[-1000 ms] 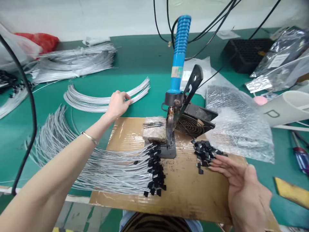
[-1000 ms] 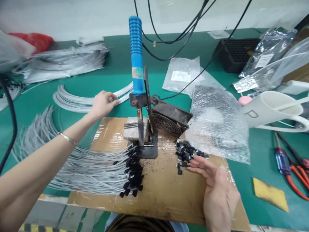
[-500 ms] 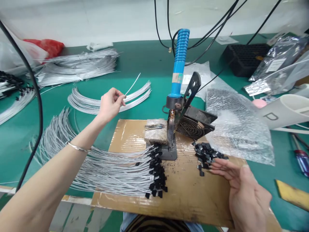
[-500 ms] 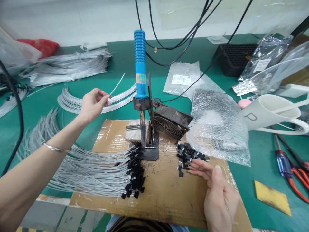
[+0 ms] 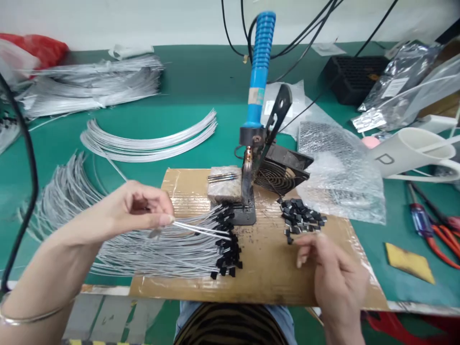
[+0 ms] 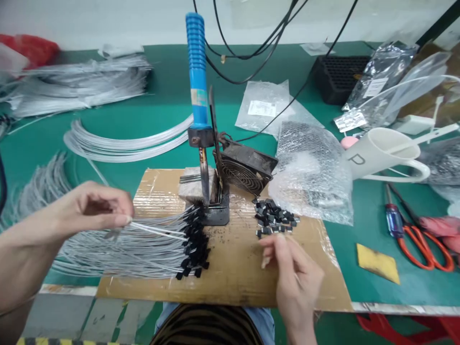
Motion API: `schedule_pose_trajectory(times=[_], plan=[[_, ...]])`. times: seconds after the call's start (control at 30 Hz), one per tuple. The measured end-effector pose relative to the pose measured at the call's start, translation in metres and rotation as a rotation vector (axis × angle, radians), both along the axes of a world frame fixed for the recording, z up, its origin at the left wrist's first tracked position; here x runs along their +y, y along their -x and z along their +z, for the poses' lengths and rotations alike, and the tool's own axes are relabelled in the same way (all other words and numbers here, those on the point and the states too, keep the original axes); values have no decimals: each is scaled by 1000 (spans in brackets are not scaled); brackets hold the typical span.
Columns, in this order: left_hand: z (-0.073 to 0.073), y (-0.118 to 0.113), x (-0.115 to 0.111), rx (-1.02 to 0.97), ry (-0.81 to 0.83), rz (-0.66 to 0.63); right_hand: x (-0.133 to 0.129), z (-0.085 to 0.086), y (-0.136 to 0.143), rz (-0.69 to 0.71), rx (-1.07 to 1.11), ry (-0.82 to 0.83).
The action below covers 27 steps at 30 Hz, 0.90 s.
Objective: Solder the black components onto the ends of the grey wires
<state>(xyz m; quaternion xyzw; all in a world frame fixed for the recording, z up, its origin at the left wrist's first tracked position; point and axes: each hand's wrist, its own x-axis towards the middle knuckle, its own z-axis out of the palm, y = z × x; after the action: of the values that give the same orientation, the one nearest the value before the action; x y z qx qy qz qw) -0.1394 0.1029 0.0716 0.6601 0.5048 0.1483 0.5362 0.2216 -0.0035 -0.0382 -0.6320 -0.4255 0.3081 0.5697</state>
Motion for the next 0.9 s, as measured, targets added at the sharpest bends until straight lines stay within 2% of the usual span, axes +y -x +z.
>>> schedule_pose_trajectory(times=[0.13, 0.27, 0.53, 0.77, 0.9], plan=[[-28, -27, -20, -57, 38, 11, 0, 22, 29, 308, 100, 138], [-40, -39, -31, -70, 21, 58, 7, 32, 45, 491, 202, 210], [-41, -43, -42, -32, -9, 150, 8, 25, 51, 517, 416, 281], [-44, -41, -42, -44, 11, 91, 12, 25, 50, 551, 530, 376], [-40, -44, -43, 21, -62, 50, 14, 26, 47, 582, 497, 321]])
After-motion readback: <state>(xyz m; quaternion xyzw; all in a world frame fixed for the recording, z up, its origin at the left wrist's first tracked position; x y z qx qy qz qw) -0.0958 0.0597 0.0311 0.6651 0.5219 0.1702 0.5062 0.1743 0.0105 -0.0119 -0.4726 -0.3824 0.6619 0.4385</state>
